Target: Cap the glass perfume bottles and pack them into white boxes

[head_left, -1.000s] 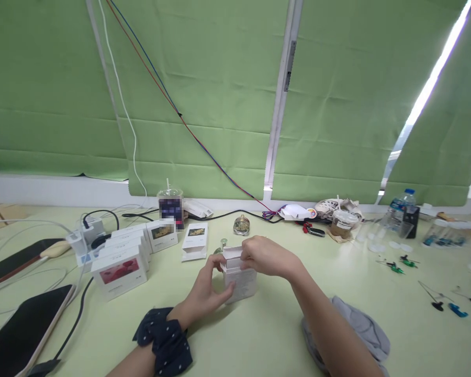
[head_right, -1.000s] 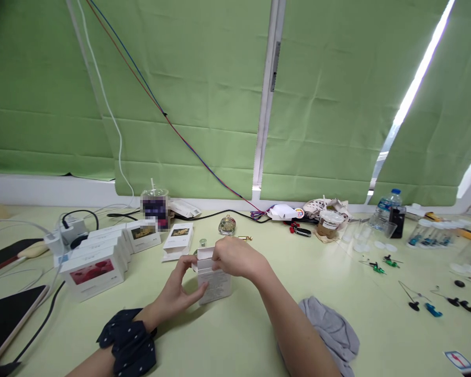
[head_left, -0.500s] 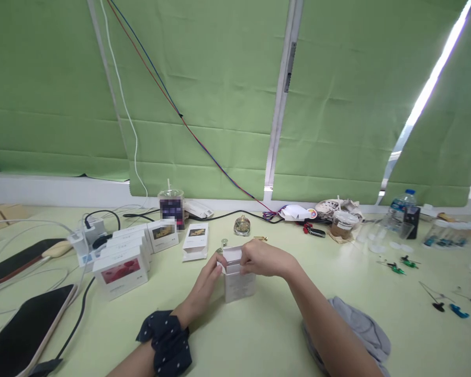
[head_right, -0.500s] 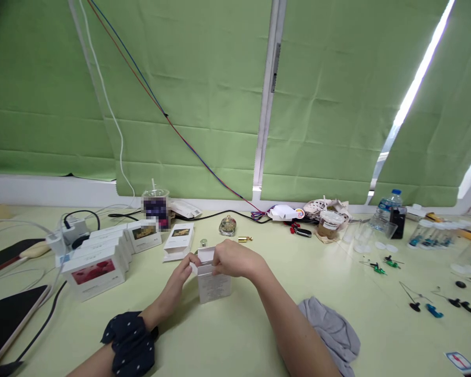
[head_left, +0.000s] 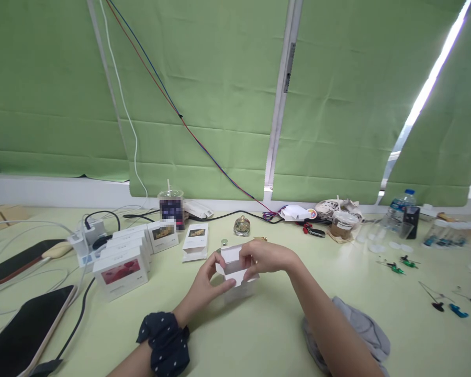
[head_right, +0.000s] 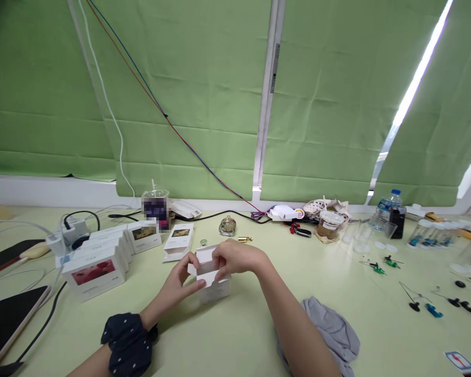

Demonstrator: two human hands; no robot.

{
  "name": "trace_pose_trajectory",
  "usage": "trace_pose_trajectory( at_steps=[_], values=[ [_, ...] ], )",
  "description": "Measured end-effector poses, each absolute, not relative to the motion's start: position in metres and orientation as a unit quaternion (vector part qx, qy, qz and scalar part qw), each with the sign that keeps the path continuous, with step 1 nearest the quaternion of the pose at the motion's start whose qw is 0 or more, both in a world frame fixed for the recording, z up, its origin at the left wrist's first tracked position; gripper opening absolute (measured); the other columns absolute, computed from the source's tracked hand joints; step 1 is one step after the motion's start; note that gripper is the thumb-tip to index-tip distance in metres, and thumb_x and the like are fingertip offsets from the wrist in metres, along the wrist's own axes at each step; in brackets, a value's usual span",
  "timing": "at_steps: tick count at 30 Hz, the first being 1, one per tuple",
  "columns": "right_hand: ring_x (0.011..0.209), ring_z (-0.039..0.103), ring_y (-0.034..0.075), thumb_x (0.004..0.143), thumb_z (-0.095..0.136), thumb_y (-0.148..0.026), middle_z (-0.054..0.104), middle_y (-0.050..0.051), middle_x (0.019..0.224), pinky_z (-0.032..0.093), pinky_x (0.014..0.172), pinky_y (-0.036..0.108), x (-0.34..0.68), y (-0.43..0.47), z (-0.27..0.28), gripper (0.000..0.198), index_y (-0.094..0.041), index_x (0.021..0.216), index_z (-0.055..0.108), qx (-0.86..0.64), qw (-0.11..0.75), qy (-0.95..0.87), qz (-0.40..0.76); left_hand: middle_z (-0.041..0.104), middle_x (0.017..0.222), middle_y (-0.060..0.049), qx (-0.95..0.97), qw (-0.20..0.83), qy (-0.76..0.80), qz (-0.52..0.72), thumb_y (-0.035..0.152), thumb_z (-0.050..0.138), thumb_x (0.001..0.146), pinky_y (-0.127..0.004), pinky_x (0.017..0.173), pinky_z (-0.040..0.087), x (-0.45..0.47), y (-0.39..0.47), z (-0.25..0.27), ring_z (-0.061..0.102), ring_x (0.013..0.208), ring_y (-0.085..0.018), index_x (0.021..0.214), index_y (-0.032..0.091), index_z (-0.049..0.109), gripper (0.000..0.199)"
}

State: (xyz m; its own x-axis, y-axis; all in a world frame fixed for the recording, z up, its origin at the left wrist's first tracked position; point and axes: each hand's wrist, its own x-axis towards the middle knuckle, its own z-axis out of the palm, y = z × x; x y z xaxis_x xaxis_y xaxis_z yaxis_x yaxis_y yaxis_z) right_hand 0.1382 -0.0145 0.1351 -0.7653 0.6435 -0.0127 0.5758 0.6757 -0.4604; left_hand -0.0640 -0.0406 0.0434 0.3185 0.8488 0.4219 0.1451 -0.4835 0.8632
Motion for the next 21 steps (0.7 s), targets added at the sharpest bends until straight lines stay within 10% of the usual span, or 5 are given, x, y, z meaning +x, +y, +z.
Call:
trace_pose_trajectory(
  at_steps=[6,13,21],
  values=[
    [0.066,0.052,0.013,0.064,0.079,-0.019,0.058,-0.002,0.066,0.037,0.057,0.022,0.133,-0.012,0.13,0.02,-0.016,0.067,0.06,-0.32,0.117,-0.917,0.205,0.049,0.086,0.003,0.717,0.38,0.358,0.462,0.027,0.069,0.075,-0.024,0.069,0.044,-0.064,-0.048,0.045,0.053,0.079,-0.013,0.084,0.023,0.038,0.032],
    [0.09,0.058,0.016,0.085,0.053,-0.024,0.061,0.005,0.098,0.047,0.074,0.029,0.131,0.007,0.119,0.015,-0.021,0.099,0.059,-0.303,0.428,-0.809,0.267,0.05,0.088,0.002,0.663,0.369,0.404,0.511,0.027,0.069,0.075,-0.022,0.064,0.045,-0.125,-0.05,0.045,0.054,0.08,-0.014,0.088,0.024,0.041,0.031],
    [0.111,0.05,0.022,0.068,0.071,-0.018,0.047,0.007,0.128,0.044,0.087,0.036,0.108,0.032,0.037,0.07,-0.03,0.129,0.038,-0.301,0.359,-0.831,0.298,0.055,0.092,0.0,0.615,0.357,0.444,0.546,0.033,0.073,0.07,-0.024,0.068,0.049,-0.144,-0.047,0.042,0.057,0.082,-0.016,0.094,0.024,0.047,0.037]
  ],
)
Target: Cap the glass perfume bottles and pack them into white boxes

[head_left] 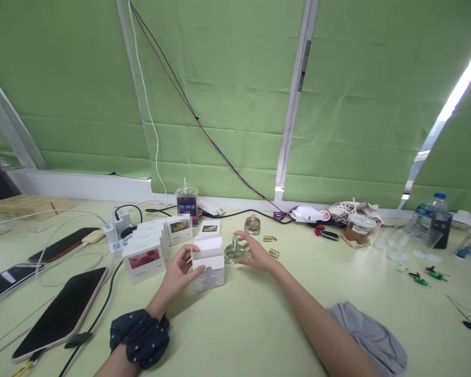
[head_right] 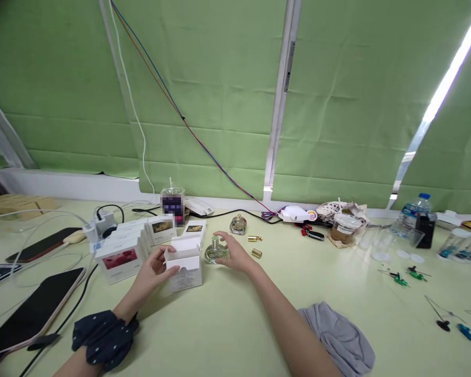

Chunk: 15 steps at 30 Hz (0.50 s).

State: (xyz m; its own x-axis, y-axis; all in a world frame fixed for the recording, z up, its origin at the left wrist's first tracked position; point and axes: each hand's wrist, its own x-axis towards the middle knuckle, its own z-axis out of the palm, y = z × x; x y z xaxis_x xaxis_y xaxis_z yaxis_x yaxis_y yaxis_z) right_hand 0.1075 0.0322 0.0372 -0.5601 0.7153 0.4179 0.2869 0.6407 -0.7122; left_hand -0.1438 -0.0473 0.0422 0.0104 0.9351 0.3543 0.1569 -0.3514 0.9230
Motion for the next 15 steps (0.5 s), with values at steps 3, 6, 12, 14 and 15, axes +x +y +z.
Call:
trace_pose_trajectory(
  at_steps=[3,6,12,14,15],
  values=[
    [0.109,0.053,0.022,0.071,0.066,-0.015,0.053,0.006,0.12,0.043,0.087,0.036,0.098,0.029,0.022,0.066,-0.029,0.129,0.038,-0.317,0.366,-0.821,0.303,0.058,0.097,-0.003,0.615,0.36,0.447,0.541,0.035,0.073,0.07,-0.027,0.071,0.05,-0.139,-0.049,0.042,0.059,0.086,-0.018,0.098,0.023,0.048,0.04],
    [0.097,0.057,0.02,0.075,0.06,-0.012,0.058,0.004,0.105,0.043,0.084,0.034,0.093,0.025,0.016,0.059,-0.027,0.129,0.039,-0.34,0.383,-0.809,0.287,0.06,0.1,-0.005,0.607,0.372,0.447,0.542,0.036,0.073,0.07,-0.029,0.073,0.052,-0.137,-0.05,0.042,0.061,0.089,-0.019,0.1,0.022,0.05,0.04],
    [0.08,0.058,0.019,0.074,0.058,-0.012,0.059,0.0,0.085,0.044,0.079,0.035,0.094,0.028,0.02,0.049,-0.023,0.119,0.045,-0.369,0.448,-0.776,0.248,0.066,0.101,-0.007,0.586,0.396,0.441,0.553,0.039,0.077,0.065,-0.035,0.076,0.055,-0.134,-0.05,0.041,0.065,0.091,-0.022,0.099,0.02,0.053,0.045],
    [0.084,0.058,0.02,0.073,0.061,-0.015,0.059,0.003,0.092,0.043,0.082,0.037,0.095,0.028,0.03,0.047,-0.022,0.116,0.044,-0.368,0.526,-0.73,0.234,0.067,0.099,-0.008,0.582,0.405,0.441,0.551,0.04,0.077,0.065,-0.036,0.076,0.055,-0.133,-0.051,0.041,0.066,0.09,-0.023,0.099,0.019,0.053,0.046],
    [0.086,0.058,0.02,0.073,0.062,-0.017,0.059,0.005,0.097,0.043,0.084,0.038,0.095,0.026,0.037,0.047,-0.021,0.115,0.042,-0.361,0.571,-0.699,0.235,0.068,0.098,-0.008,0.581,0.409,0.441,0.548,0.039,0.077,0.065,-0.036,0.076,0.055,-0.132,-0.052,0.041,0.066,0.09,-0.023,0.099,0.019,0.053,0.046]
  ],
)
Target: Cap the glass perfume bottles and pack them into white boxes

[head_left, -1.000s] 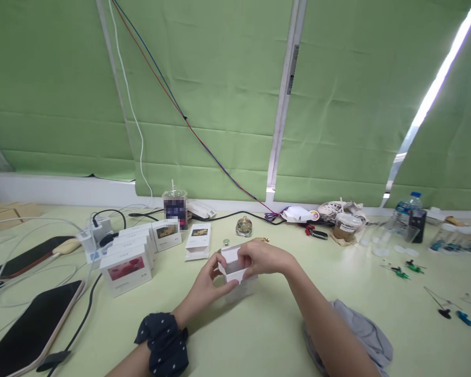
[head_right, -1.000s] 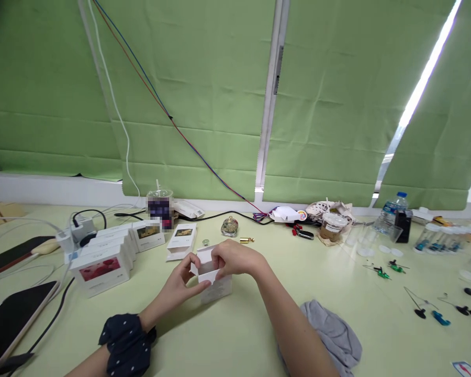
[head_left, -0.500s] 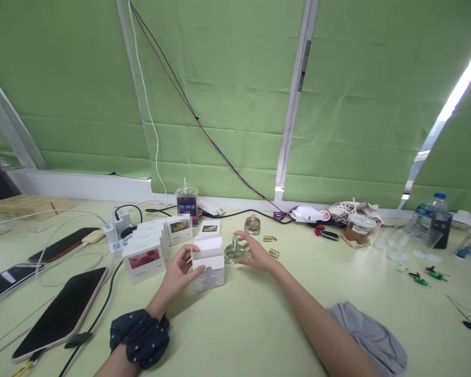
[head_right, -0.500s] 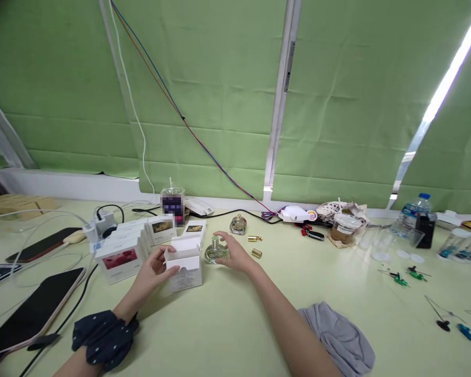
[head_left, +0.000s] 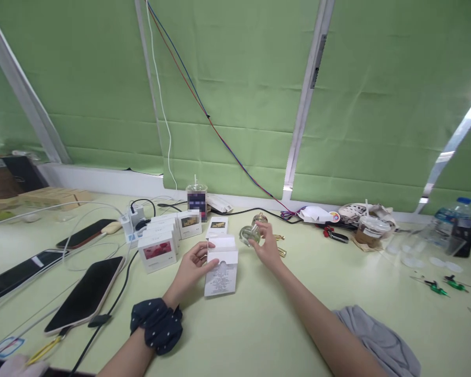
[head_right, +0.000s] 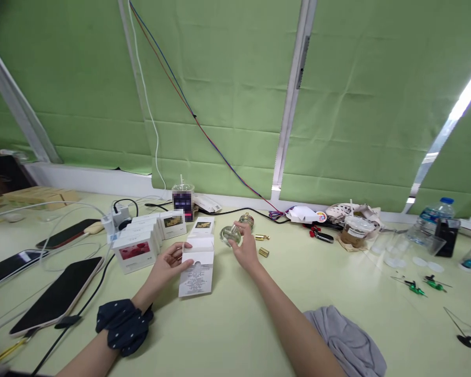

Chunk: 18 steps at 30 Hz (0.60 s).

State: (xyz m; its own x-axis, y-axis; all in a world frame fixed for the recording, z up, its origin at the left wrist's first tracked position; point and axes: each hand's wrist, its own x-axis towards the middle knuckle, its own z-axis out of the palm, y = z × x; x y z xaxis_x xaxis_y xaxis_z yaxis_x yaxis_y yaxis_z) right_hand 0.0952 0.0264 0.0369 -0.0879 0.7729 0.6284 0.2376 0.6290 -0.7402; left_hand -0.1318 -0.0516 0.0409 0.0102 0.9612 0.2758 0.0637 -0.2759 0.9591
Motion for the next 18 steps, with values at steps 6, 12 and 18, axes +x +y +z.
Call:
trace_pose_trajectory(
  at_steps=[6,12,18],
  values=[
    [0.088,0.059,0.018,0.071,0.072,-0.023,0.06,0.002,0.092,0.045,0.087,0.039,0.082,-0.003,0.083,0.06,-0.025,0.114,0.03,-0.238,0.679,-0.598,0.352,0.068,0.1,-0.007,0.588,0.436,0.426,0.532,0.035,0.077,0.067,-0.033,0.077,0.054,-0.121,-0.057,0.042,0.065,0.092,-0.021,0.101,0.019,0.054,0.044],
    [0.09,0.06,0.018,0.07,0.073,-0.022,0.059,0.001,0.092,0.045,0.091,0.04,0.068,-0.025,0.086,0.051,-0.025,0.106,0.036,-0.206,0.618,-0.657,0.379,0.066,0.106,-0.009,0.603,0.43,0.411,0.532,0.032,0.077,0.067,-0.036,0.083,0.051,-0.115,-0.058,0.041,0.063,0.098,-0.023,0.1,0.019,0.055,0.042],
    [0.088,0.061,0.018,0.07,0.074,-0.029,0.058,0.001,0.091,0.046,0.089,0.04,0.072,-0.017,0.083,0.055,-0.025,0.108,0.034,-0.206,0.627,-0.647,0.381,0.061,0.101,-0.006,0.614,0.386,0.417,0.547,0.032,0.076,0.068,-0.032,0.079,0.051,-0.117,-0.056,0.038,0.061,0.095,-0.021,0.098,0.02,0.054,0.039]
  ],
)
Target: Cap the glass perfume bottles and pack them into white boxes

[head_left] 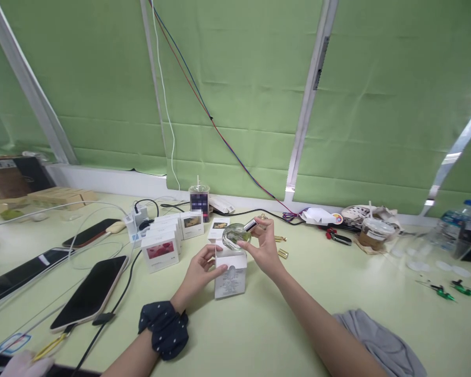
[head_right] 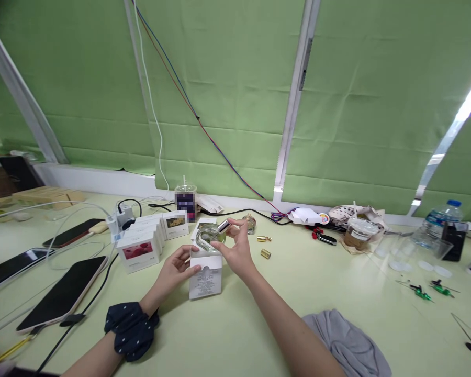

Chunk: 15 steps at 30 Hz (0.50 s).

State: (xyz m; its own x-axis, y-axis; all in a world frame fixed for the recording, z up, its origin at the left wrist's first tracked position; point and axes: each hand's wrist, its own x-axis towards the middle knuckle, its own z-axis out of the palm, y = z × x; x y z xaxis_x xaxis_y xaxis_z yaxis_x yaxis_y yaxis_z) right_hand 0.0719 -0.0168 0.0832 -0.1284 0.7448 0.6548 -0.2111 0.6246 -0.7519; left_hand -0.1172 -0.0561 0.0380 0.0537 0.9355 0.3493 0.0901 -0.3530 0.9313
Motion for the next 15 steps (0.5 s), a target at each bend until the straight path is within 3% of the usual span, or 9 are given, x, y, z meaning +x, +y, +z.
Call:
trace_pose_trajectory(
  at_steps=[5,10,15],
  values=[
    [0.089,0.061,0.019,0.069,0.075,-0.031,0.059,0.001,0.091,0.046,0.088,0.04,0.074,-0.014,0.085,0.06,-0.026,0.109,0.032,-0.217,0.623,-0.639,0.395,0.055,0.095,-0.001,0.631,0.319,0.42,0.569,0.031,0.075,0.068,-0.029,0.076,0.051,-0.118,-0.054,0.035,0.058,0.088,-0.017,0.093,0.022,0.052,0.035],
    [0.085,0.061,0.016,0.068,0.073,-0.026,0.057,0.001,0.095,0.05,0.08,0.034,0.073,-0.017,0.084,0.061,-0.026,0.113,0.031,-0.216,0.599,-0.646,0.421,0.055,0.096,-0.002,0.653,0.209,0.448,0.574,0.03,0.076,0.066,-0.031,0.078,0.049,-0.114,-0.059,0.033,0.057,0.091,-0.019,0.093,0.022,0.053,0.036],
    [0.088,0.061,0.016,0.068,0.067,-0.017,0.053,0.009,0.119,0.051,0.073,0.03,0.069,-0.03,0.089,0.053,-0.025,0.108,0.033,-0.24,0.572,-0.677,0.397,0.054,0.118,-0.008,0.668,0.163,0.457,0.564,0.028,0.075,0.067,-0.038,0.088,0.048,-0.105,-0.066,0.032,0.053,0.112,-0.026,0.114,0.024,0.048,0.054]
  ],
)
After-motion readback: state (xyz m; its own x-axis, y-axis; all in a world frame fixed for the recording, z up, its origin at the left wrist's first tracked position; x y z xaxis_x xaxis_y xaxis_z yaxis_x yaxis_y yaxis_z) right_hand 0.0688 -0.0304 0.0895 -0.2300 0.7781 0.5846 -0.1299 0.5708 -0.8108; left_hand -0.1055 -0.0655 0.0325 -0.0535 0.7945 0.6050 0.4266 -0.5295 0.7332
